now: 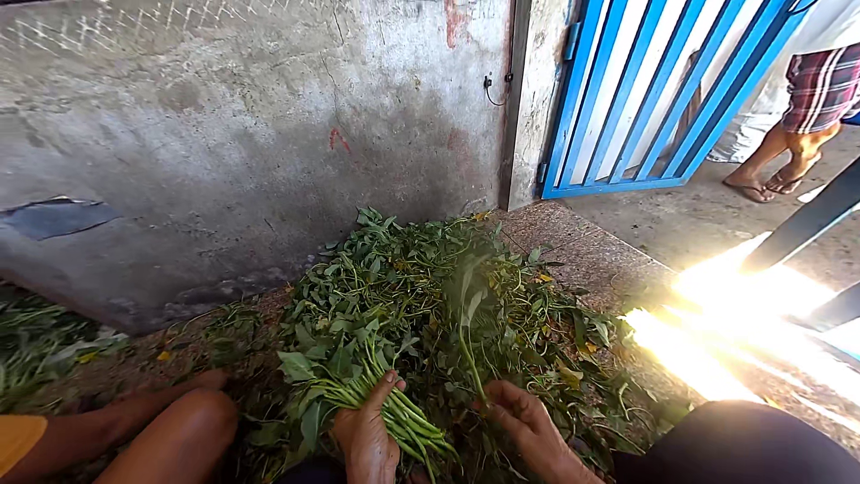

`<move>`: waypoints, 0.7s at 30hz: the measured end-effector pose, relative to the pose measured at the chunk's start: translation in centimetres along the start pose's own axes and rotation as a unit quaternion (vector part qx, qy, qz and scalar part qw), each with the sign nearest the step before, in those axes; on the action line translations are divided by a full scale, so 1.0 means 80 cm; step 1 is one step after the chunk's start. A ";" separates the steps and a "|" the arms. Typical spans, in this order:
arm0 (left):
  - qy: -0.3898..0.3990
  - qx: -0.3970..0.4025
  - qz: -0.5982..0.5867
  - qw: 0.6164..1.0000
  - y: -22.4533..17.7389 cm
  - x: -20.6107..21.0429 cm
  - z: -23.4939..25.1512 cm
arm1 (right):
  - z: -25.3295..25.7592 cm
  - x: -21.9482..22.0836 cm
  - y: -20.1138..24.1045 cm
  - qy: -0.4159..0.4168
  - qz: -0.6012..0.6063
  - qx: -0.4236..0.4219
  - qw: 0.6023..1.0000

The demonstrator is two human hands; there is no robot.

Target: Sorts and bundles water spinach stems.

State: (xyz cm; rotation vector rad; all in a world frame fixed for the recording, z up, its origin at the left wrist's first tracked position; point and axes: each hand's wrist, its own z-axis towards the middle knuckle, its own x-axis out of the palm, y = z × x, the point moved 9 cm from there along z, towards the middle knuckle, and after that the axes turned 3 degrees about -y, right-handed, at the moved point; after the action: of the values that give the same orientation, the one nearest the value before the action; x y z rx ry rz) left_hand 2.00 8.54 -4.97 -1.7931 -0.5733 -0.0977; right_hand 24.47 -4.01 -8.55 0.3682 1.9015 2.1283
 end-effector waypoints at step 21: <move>0.167 -0.051 0.022 0.984 0.008 0.029 -0.015 | -0.025 0.053 0.020 0.189 -0.125 -0.134 0.965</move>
State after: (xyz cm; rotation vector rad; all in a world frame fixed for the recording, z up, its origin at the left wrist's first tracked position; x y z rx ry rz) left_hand 4.57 8.06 -4.38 -1.8353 -0.2933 -0.3957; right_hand 19.74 -4.55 -7.11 -0.3395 1.6867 2.3548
